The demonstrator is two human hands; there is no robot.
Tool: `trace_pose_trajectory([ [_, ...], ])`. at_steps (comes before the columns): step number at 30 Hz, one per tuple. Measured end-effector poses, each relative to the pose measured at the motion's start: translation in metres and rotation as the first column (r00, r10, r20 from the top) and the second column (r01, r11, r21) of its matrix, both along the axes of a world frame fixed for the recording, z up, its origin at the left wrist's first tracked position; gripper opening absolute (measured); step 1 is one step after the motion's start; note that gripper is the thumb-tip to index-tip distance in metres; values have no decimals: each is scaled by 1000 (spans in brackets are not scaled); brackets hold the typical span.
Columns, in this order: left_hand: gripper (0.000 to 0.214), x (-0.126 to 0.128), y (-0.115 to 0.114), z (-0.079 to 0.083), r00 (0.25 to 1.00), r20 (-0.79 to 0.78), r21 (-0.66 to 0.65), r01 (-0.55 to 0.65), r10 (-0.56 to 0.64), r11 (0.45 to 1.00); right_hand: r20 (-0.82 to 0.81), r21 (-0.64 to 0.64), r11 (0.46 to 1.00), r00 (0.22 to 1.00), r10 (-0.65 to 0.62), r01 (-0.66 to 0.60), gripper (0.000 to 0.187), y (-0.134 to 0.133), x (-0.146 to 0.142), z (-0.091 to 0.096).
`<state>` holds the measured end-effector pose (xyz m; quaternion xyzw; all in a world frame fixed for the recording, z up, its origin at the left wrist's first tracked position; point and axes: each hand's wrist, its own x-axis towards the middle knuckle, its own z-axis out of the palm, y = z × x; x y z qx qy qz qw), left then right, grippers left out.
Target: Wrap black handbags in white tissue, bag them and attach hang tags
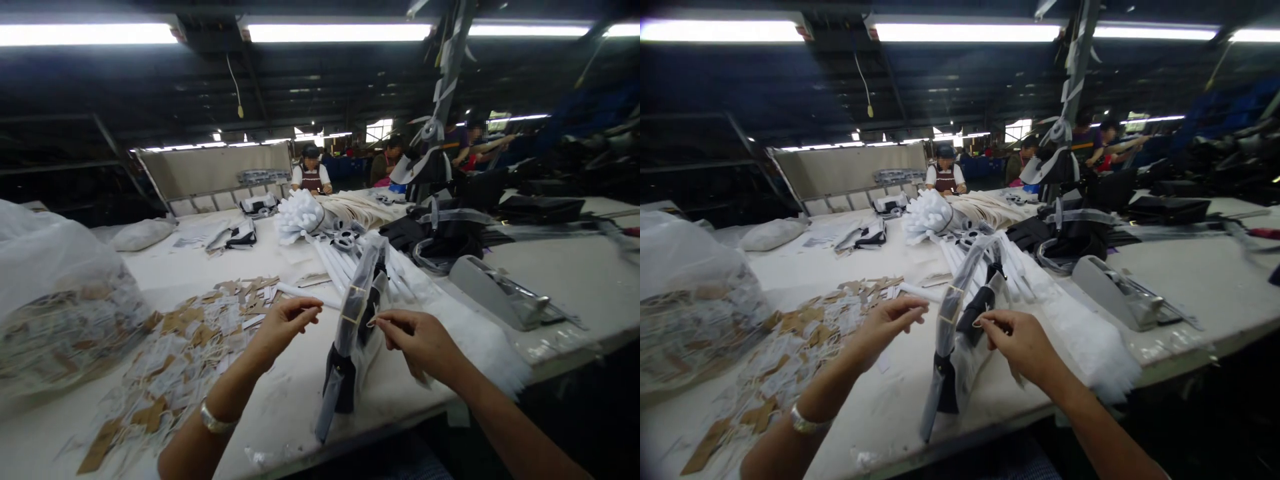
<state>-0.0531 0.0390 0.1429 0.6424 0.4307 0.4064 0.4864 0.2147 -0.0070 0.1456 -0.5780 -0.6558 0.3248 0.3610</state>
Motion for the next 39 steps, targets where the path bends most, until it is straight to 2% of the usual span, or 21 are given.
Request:
trace_pose_trajectory([
  [4, 34, 23, 13, -15, 982, -54, 12, 181, -181, 983, 42, 57, 994, 995, 90, -92, 28, 15, -24, 11],
  [8, 24, 36, 14, -17, 977, 39, -1, 209, -209, 978, 8, 26, 988, 988, 153, -153, 26, 19, -34, 13],
  [12, 29, 19, 7, -22, 954, 163, -128, 273, -252, 953, 20, -17, 981, 981, 192, -192, 23, 6, -28, 8],
  [15, 23, -1, -4, -29, 893, 431, -269, 264, -129, 926, -39, -21, 973, 972, 230, -231, 32, -11, -19, -3],
  [17, 20, -10, -14, -35, 805, 594, -320, 260, -21, 911, -27, 41, 974, 974, 223, -222, 33, -23, -14, -14],
  [19, 19, -12, -26, -39, 734, 679, -320, 269, 22, 908, 53, 169, 974, 988, 142, -149, 27, -34, -10, -25],
  [20, 19, -11, -31, -41, 705, 708, -314, 283, 26, 906, 87, 252, 963, 993, 79, -99, 24, -39, -9, -30],
  [22, 19, -6, -41, -44, 671, 740, -297, 288, 29, 910, 101, 423, 906, 994, -31, -14, 19, -48, -6, -40],
  [24, 18, 1, -48, -47, 690, 723, -281, 251, 32, 926, 66, 549, 835, 996, -62, 16, 21, -55, -5, -47],
  [26, 20, 8, -52, -49, 766, 642, -259, 207, 8, 944, 23, 634, 773, 999, -27, 6, 28, -62, -6, -51],
  [28, 25, 13, -53, -50, 843, 535, -206, 184, -46, 961, 5, 677, 735, 999, 49, -39, 33, -66, -8, -50],
  [32, 25, 19, -53, -46, 924, 374, -70, 119, -85, 990, 48, 727, 658, 971, 236, -196, 34, -64, -20, -35],
  [35, 27, 24, -54, -42, 950, 300, 42, 70, -79, 997, 171, 752, 546, 910, 378, -368, 32, -56, -33, -17],
  [36, 29, 25, -54, -41, 955, 286, 74, 62, -81, 995, 201, 751, 528, 899, 388, -396, 31, -53, -37, -12],
  [37, 31, 26, -54, -40, 956, 279, 97, 62, -87, 993, 211, 748, 534, 904, 372, -394, 31, -50, -41, -8],
  [39, 36, 26, -53, -39, 949, 298, 115, 67, -99, 991, 176, 733, 604, 945, 275, -312, 28, -45, -48, -2],
])
